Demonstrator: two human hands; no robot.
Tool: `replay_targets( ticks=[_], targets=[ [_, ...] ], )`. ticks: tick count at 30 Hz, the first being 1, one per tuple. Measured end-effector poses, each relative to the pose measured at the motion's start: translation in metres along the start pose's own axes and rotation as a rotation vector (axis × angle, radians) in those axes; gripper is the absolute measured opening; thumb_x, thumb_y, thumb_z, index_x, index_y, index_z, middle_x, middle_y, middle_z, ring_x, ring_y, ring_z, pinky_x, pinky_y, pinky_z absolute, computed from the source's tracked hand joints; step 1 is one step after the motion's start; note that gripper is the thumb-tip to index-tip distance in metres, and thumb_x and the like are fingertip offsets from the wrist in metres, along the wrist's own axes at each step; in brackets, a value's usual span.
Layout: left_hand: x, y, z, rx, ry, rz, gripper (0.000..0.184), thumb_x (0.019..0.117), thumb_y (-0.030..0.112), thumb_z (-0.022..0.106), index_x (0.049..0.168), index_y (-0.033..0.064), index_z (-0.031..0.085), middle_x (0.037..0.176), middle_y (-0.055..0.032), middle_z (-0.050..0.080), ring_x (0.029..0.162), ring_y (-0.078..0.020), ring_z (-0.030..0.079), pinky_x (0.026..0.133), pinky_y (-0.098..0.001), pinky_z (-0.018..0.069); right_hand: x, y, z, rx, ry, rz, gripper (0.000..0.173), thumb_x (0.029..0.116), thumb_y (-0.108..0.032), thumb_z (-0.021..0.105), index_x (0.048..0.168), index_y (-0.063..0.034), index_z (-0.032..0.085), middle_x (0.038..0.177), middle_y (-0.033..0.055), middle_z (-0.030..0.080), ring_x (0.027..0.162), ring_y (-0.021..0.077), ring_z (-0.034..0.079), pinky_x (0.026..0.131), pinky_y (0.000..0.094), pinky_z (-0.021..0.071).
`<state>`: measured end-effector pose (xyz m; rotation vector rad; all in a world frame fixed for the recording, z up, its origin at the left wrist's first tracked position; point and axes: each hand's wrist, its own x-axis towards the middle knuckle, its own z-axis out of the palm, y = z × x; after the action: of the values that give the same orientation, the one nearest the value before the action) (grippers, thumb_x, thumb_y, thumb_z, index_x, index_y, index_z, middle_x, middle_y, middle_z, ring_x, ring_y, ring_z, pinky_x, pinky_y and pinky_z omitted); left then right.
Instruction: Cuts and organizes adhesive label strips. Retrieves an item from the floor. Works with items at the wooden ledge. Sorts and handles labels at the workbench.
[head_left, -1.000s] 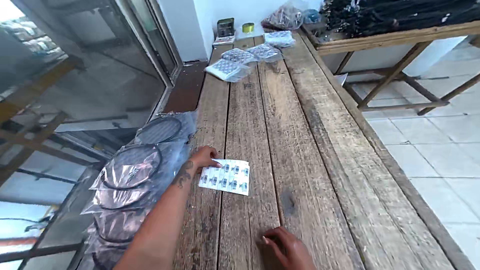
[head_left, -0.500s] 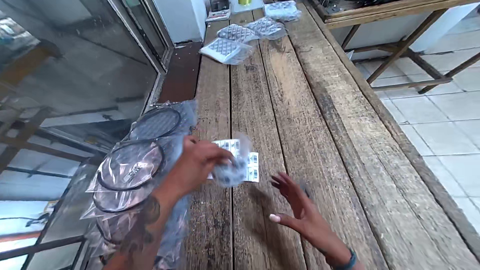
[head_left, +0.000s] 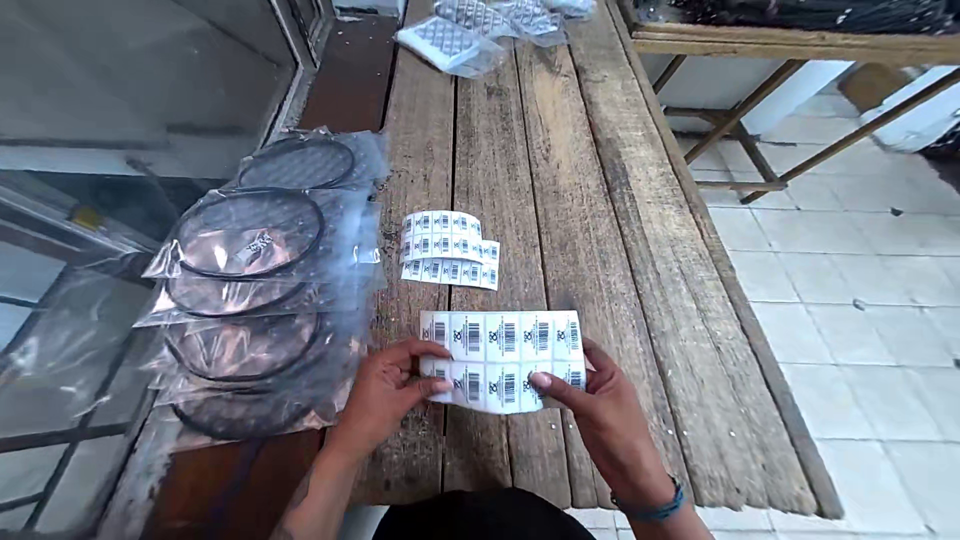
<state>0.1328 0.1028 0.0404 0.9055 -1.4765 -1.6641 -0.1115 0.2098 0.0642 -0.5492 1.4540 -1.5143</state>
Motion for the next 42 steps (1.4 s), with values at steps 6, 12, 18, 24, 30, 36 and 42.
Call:
replay_targets(
  ticks=[6, 12, 18, 24, 30, 36, 42],
  targets=[
    [-0.014, 0.005, -0.007, 0.395, 0.239, 0.175, 0.023, 0.0767, 0.014, 0.086, 0.098, 0.0156, 0.08, 0.094, 0.0049, 0.072, 0.085, -0.0067, 0.066, 0.079, -0.0231, 0.0569, -0.017, 0.001, -0.027, -0.31, -0.116, -0.305, 0.097, 0.0762, -0.013, 0.087, 0.158, -0.0162, 0.035, 0.089, 0.0046, 0.076, 0.082, 0.0162, 0.075, 0.081, 0.0316, 0.063],
    [-0.032, 0.02, 0.01, 0.317, 0.205, 0.211, 0.01, 0.0889, 0.014, 0.076, 0.098, 0.0128, 0.072, 0.091, 0.0052, 0.073, 0.08, -0.0045, 0.069, 0.076, -0.0211, 0.0596, -0.016, 0.011, -0.034, -0.518, -0.154, -0.536, 0.016, 0.0917, -0.035, 0.074, 0.087, -0.0204, 0.071, 0.086, -0.0087, 0.061, 0.083, 0.0027, 0.059, 0.077, 0.0213, 0.0523],
    [-0.046, 0.031, 0.023, 0.234, 0.198, 0.109, 0.016, 0.0949, 0.011, 0.067, 0.111, 0.0109, 0.066, 0.094, 0.0015, 0.073, 0.082, -0.0077, 0.071, 0.074, -0.0228, 0.0611, -0.017, 0.0, -0.045, -0.422, -0.294, -0.338, 0.021, 0.0956, -0.035, 0.069, 0.09, -0.017, 0.078, 0.094, -0.0039, 0.073, 0.087, 0.0066, 0.069, 0.079, 0.0256, 0.0589],
    [-0.051, 0.042, 0.035, 0.261, 0.243, 0.03, 0.012, 0.1022, 0.014, 0.058, 0.109, 0.0096, 0.066, 0.086, 0.0028, 0.072, 0.076, -0.0046, 0.071, 0.07, -0.0202, 0.0603, -0.021, -0.01, -0.05, -0.255, -0.393, -0.192, 0.015, 0.0886, -0.024, 0.078, 0.094, -0.0094, 0.077, 0.082, 0.0026, 0.076, 0.073, 0.0101, 0.073, 0.068, 0.0267, 0.0619],
    [-0.042, 0.04, 0.037, 0.283, 0.445, -0.077, 0.037, 0.1083, 0.027, 0.048, 0.08, 0.0129, 0.066, 0.062, 0.0076, 0.06, 0.056, 0.0005, 0.058, 0.054, -0.018, 0.0501, -0.021, -0.007, -0.047, -0.379, -0.405, -0.266, 0.029, 0.0967, -0.032, 0.068, 0.071, -0.0194, 0.072, 0.066, -0.0117, 0.069, 0.061, -0.0047, 0.063, 0.058, 0.0151, 0.0529],
    [-0.052, 0.012, 0.064, -0.5, 0.364, -0.215, 0.039, 0.1052, 0.024, 0.048, 0.141, 0.0079, 0.041, 0.12, -0.0067, 0.066, 0.11, -0.0179, 0.067, 0.094, -0.0385, 0.0576, -0.033, 0.019, -0.023, -0.413, -0.19, -0.542, 0.026, 0.0999, -0.026, 0.066, 0.083, -0.0089, 0.075, 0.075, -0.0055, 0.073, 0.065, -0.0008, 0.067, 0.063, 0.0175, 0.0581],
    [-0.042, 0.013, 0.093, -0.467, 0.508, -0.305, 0.027, 0.094, -0.003, 0.068, 0.12, -0.0034, 0.061, 0.106, -0.017, 0.072, 0.094, -0.024, 0.073, 0.085, -0.0384, 0.0616, -0.048, 0.05, -0.001, -0.492, -0.16, -0.556, 0.03, 0.0993, -0.029, 0.066, 0.082, -0.007, 0.076, 0.069, -0.0037, 0.071, 0.057, 0.0014, 0.065, 0.056, 0.0203, 0.0577]
  ],
)
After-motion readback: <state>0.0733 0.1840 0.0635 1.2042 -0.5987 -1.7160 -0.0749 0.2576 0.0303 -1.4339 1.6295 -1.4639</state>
